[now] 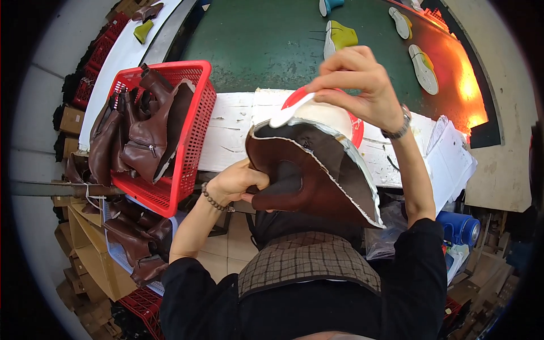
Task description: The recorder applies white adhesive to shoe components using a brush at a manufacturing station.
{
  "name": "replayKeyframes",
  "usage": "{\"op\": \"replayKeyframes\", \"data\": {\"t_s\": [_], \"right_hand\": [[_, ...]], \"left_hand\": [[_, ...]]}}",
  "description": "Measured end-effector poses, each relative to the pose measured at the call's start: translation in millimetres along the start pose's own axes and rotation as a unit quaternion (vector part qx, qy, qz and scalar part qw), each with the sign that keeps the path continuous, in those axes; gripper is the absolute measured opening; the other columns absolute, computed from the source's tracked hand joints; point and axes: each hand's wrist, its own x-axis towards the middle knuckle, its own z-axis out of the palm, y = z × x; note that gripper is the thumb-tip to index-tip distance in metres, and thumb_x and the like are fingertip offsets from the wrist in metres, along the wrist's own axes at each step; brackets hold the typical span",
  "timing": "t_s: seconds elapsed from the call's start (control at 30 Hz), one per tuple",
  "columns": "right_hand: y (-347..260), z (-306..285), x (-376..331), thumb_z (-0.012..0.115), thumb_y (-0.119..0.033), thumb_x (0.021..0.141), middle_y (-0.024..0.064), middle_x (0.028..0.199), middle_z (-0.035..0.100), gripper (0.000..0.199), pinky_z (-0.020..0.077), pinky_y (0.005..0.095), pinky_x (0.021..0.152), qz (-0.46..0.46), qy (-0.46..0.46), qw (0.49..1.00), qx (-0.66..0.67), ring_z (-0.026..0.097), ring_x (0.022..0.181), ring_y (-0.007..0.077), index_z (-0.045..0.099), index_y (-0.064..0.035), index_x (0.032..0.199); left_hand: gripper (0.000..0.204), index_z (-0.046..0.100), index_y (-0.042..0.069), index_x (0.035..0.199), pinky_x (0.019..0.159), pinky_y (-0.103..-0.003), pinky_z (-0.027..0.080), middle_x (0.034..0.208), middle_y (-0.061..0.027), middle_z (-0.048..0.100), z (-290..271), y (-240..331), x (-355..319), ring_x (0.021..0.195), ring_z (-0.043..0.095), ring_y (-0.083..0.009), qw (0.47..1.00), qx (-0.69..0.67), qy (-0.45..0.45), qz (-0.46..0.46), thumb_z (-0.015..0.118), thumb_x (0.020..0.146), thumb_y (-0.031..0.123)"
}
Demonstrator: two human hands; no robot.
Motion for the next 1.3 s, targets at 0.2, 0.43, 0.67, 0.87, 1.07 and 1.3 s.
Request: {"op": "replayKeyframes", "data": {"t_s": [0.2, 0.43, 0.67, 0.87, 1.07, 1.3], "right_hand": [[26, 14, -2, 0.080, -0.020, 0.085, -0.0027, 0.087, 0.065, 0.013, 0.0402, 0.0273, 0.073, 0.061, 0.085, 0.991, 0.089, 0.060, 0.079, 0.0092, 0.080, -0.0130, 0.096], [133, 14, -178, 0.053, -0.022, 0.107, 0.0024, 0.078, 0.057, 0.026, 0.0410, 0.0257, 0.041, 0.486, 0.369, 0.770, 0.186, 0.052, 0.048, 0.0080, 0.064, 0.0010, 0.106], [147, 56, -237, 0.054, -0.024, 0.107, 0.0014, 0.075, 0.053, 0.022, 0.0344, 0.0245, 0.035, 0.475, 0.529, 0.693, 0.125, 0.044, 0.043, 0.0053, 0.053, -0.0024, 0.108], [142, 43, -238, 0.055, -0.022, 0.107, 0.0009, 0.073, 0.054, 0.020, 0.0345, 0.0234, 0.039, 0.464, 0.567, 0.663, 0.155, 0.044, 0.046, 0.0039, 0.052, -0.0024, 0.108], [150, 46, -238, 0.055, -0.022, 0.107, 0.0011, 0.074, 0.055, 0.020, 0.0374, 0.0220, 0.043, 0.492, 0.544, 0.668, 0.124, 0.047, 0.051, 0.0043, 0.053, -0.0021, 0.110], [169, 42, -286, 0.054, -0.029, 0.105, 0.0014, 0.079, 0.054, 0.022, 0.0433, 0.0276, 0.054, 0.537, 0.479, 0.693, -0.048, 0.050, 0.062, 0.0101, 0.054, -0.0065, 0.109]], "left_hand": [[0.052, 0.051, -0.017, 0.125, 0.041, -0.029, 0.051, 0.094, -0.0307, 0.069, -19, 7, 10, 0.053, 0.066, -0.0282, 1.000, -0.027, 0.014, -0.004, 0.047, 0.073, -0.010], [0.033, 0.060, -0.015, 0.116, 0.039, -0.025, 0.038, 0.094, -0.0340, 0.069, -21, 56, 44, 0.043, 0.053, -0.0210, 0.985, -0.098, -0.098, 0.102, 0.051, 0.089, 0.001], [0.032, 0.058, 0.001, 0.126, 0.055, -0.031, 0.062, 0.105, -0.0099, 0.070, 32, 119, 142, 0.081, 0.071, -0.0195, 0.972, 0.072, 0.056, 0.216, 0.066, 0.096, 0.010], [0.040, 0.052, 0.004, 0.133, 0.054, -0.030, 0.063, 0.115, -0.0113, 0.067, 85, 152, 266, 0.085, 0.072, -0.0207, 0.979, 0.119, 0.036, 0.161, 0.067, 0.096, 0.011], [0.045, 0.046, 0.011, 0.140, 0.060, -0.034, 0.066, 0.124, -0.0126, 0.065, 119, 154, 370, 0.095, 0.073, -0.0243, 0.970, 0.143, 0.011, 0.195, 0.064, 0.099, 0.014], [0.075, 0.047, 0.010, 0.144, 0.097, -0.062, 0.050, 0.129, -0.0181, 0.059, 132, 97, 485, 0.119, 0.061, -0.0442, 0.988, 0.087, 0.097, 0.082, 0.051, 0.095, 0.066]]}}
